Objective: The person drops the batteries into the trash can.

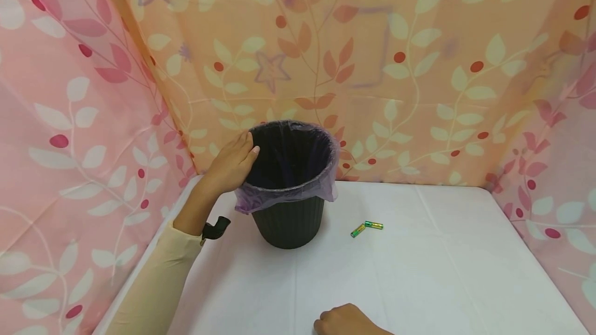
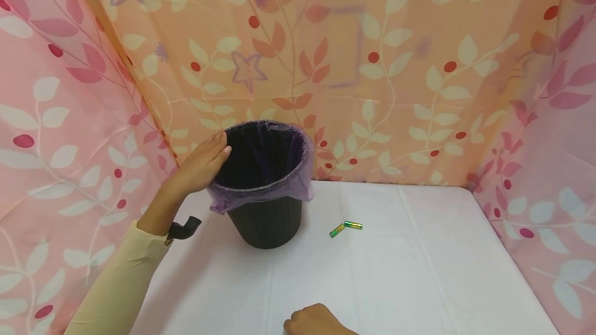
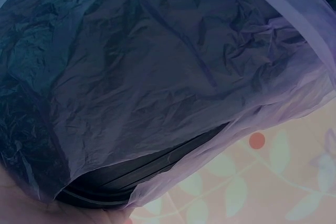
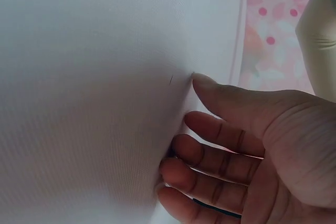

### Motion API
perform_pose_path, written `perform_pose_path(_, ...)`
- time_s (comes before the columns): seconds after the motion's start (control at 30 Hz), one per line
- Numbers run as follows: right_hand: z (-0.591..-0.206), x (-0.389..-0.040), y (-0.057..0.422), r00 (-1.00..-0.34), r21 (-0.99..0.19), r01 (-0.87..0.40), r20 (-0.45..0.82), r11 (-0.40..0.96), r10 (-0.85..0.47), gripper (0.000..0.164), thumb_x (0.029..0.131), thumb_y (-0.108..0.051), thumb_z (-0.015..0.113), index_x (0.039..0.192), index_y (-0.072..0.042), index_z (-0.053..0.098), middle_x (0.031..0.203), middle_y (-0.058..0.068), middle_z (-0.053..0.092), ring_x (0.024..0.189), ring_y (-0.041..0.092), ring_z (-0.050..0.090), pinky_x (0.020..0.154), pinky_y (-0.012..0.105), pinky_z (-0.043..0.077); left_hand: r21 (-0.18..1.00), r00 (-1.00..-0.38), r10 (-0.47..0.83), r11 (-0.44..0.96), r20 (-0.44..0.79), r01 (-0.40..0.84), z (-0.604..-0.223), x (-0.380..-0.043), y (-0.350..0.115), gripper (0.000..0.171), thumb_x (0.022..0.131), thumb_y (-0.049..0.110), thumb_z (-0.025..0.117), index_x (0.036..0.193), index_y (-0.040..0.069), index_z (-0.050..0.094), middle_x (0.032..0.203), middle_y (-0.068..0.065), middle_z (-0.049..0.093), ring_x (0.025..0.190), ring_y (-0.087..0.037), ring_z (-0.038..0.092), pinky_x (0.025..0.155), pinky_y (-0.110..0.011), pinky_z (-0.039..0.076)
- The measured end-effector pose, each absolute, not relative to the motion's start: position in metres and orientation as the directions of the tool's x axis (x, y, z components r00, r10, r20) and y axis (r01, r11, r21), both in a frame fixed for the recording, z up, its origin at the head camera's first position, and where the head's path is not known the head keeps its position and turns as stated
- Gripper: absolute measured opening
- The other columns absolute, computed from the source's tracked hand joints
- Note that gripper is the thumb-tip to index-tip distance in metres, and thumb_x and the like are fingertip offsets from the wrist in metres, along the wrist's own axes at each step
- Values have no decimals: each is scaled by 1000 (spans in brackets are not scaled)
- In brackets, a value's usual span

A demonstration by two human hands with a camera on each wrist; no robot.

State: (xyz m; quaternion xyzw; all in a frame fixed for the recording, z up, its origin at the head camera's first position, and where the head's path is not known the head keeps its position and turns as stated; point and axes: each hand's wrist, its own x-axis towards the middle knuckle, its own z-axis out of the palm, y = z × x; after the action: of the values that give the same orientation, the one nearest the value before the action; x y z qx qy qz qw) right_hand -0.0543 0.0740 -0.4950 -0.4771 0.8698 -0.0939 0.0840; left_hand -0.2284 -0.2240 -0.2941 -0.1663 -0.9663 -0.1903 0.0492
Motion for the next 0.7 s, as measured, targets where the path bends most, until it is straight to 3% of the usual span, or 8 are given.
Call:
perform_pose_path(0.3,-496,-52,74,-523,-278,-813,-39,512,-851,33,94,-47,68,75,-20,73,61,-19,52,54,-9,39,50,9,37,349,-938,308,871,160,345,-296,-229,-224,64,112,36,23,157,-10,14,167,-24,6,155,-37,2,125,-49,2)
perform_pose_path(0.57,-496,-53,75,-531,-258,-811,-50,525,-846,28,90,-40,70,72,-19,68,57,-17,39,51,-5,32,45,11,30,347,-938,308,872,160,346,-293,-229,-224,64,112,35,23,157,-10,15,167,-23,7,155,-35,1,125,-49,2)
perform_pose_path(0.7,-497,-49,75,-533,-256,-813,-35,523,-845,30,92,-44,69,73,-20,67,58,-17,42,52,-7,34,45,11,30,349,-939,306,873,155,342,-293,-228,-223,64,112,35,23,157,-9,14,167,-23,6,155,-36,2,125,-49,1)
